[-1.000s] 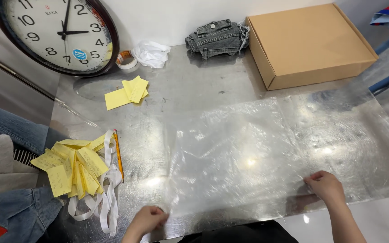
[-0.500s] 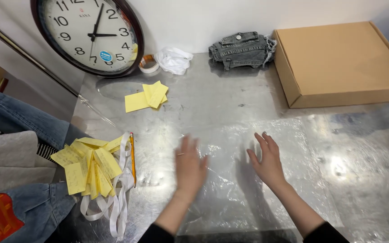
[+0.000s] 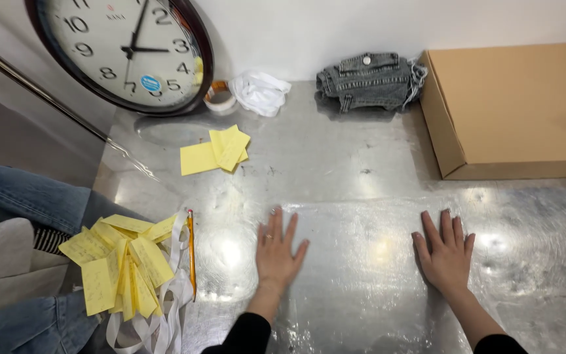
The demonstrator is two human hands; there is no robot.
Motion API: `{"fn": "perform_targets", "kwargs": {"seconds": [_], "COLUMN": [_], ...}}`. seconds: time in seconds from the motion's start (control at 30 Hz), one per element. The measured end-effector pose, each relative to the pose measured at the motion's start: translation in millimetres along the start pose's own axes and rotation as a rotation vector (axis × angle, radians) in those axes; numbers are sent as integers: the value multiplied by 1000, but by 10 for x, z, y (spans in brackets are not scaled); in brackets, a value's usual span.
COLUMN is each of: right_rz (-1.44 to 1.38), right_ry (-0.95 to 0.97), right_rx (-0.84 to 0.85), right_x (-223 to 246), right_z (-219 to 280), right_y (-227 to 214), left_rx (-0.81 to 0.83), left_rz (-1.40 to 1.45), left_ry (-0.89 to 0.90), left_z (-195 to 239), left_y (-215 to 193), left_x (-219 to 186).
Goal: The person removes a pair of jeans from a cardboard box, wraps them in plastic wrap, and places them on the table. They then retrieve a different cardboard box, place it on the table, and tie a white ribbon around it.
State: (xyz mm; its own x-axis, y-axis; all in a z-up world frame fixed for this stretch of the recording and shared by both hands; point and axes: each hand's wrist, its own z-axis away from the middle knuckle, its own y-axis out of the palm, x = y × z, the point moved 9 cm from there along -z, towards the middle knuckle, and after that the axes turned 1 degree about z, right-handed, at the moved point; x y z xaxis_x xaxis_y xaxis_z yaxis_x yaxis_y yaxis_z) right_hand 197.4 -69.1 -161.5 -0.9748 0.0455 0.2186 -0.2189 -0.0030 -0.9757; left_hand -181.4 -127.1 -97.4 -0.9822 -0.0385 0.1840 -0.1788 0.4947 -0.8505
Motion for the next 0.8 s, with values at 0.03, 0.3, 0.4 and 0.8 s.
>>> {"fn": "perform_targets", "kwargs": {"seconds": [0.03,0.3,0.4,0.8], "right_rz": [-17,-16,10,-164], "right_ry": [2,-2,-18,-562], "right_rx": [-17,-65,-79,-72], "right_x": [12,1,40,1449], "right_z": [-6,-33,-32,1378], "right_y": [-31,-28,15,120], "left_rx": [417,498,470,100], "left_rz": [176,321,365,286], "left_ry": [-128,-370,-385,125], "left_z": [-42,143,40,889], "left_y": [264,836,469,-406], "left_x": [187,769,445,-632]}}
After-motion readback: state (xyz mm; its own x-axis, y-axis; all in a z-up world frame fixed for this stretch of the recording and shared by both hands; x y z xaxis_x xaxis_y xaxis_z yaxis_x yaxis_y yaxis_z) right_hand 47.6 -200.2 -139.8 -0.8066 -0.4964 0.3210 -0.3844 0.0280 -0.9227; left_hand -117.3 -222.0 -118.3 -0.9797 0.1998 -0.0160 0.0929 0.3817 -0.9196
